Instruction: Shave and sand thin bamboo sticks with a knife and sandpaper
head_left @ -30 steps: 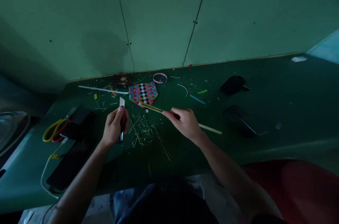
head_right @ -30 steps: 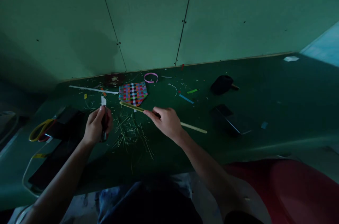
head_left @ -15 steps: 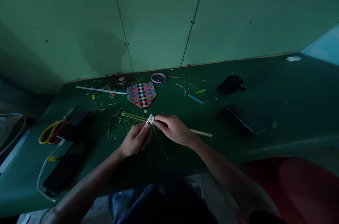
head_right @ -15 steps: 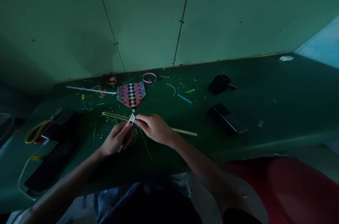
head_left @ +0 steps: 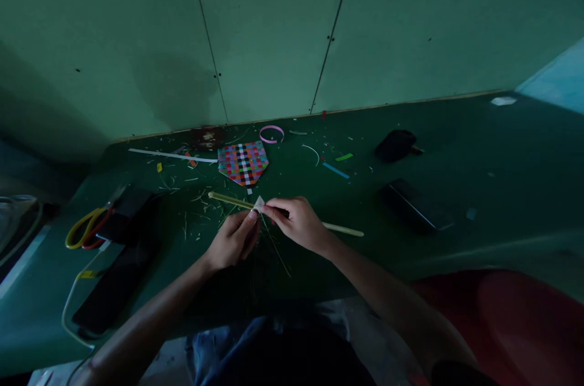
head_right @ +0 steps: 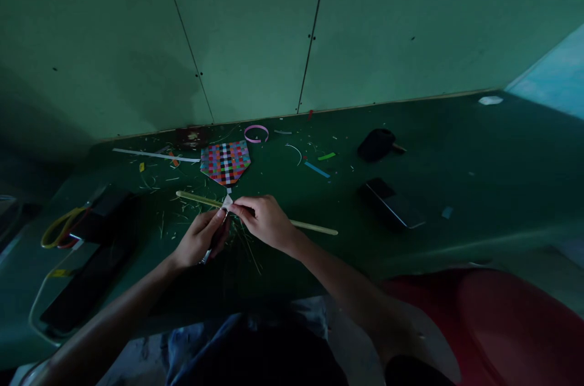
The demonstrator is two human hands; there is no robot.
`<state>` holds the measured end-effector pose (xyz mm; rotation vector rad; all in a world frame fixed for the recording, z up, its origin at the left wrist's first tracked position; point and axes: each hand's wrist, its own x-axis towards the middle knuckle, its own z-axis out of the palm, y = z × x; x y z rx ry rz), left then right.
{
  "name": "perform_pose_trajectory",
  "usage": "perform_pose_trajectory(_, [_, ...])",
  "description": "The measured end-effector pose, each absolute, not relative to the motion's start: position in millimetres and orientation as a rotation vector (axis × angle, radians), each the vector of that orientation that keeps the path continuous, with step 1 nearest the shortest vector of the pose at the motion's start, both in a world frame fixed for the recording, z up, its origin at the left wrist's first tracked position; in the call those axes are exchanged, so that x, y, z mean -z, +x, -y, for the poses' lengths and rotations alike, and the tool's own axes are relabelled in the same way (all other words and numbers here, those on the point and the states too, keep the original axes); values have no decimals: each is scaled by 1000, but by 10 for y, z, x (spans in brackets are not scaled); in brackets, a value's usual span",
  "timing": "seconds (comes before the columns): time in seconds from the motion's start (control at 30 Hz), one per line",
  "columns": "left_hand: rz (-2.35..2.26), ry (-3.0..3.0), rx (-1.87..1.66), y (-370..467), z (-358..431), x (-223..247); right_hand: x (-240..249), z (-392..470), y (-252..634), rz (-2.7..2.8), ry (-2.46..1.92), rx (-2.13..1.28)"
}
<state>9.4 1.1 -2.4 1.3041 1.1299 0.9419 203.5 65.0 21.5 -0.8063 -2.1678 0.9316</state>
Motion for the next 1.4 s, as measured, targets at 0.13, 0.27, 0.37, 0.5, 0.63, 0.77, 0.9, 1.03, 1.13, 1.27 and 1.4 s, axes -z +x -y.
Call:
perform_pose_trajectory(0.13, [-1169,1314,-945,82,-7,8,-181,-641,2020,2135,-863,-842])
perform_pose_trajectory(0.27, [-1168,1320,-951,64,-4,-7,-164,-629,2013,2101,-924,-803])
perform_pose_trajectory(0.37, [-1166,1340,-972,60,5,-16,-161,-619,2004,2075,-954,-797])
perform_pose_trajectory(0.5, [-1184,1373,-997,61,24,-30,-139,-617,1995,2075,-1033,-706])
perform_pose_trajectory(0.63, [-1154,1273,-1073,-38,-7,-73,-98,-636,2038,2062,-1068,-581])
perform_pose_trajectory(0.77, [-1138,1094,-1311,-268,-105,-159,-75,-683,2127,2053,-1045,-574])
perform_pose_trajectory(0.9, [-1140,1083,-1459,-384,-134,-204,-72,-721,2158,2086,-1028,-567])
perform_pose_trajectory(1.03, [-1155,1234,-1242,-208,-45,-154,-82,-717,2132,2152,-952,-595])
perform_pose_trajectory(1.13, [-1150,1314,-1019,-12,15,-93,-94,-699,2113,2170,-833,-640])
perform_pose_trajectory(1.27, [-1171,1336,-941,105,20,-36,-110,-673,2094,2191,-753,-680])
perform_pose_trajectory(1.4, [-1150,1324,-953,97,3,-7,-136,-653,2071,2194,-716,-758])
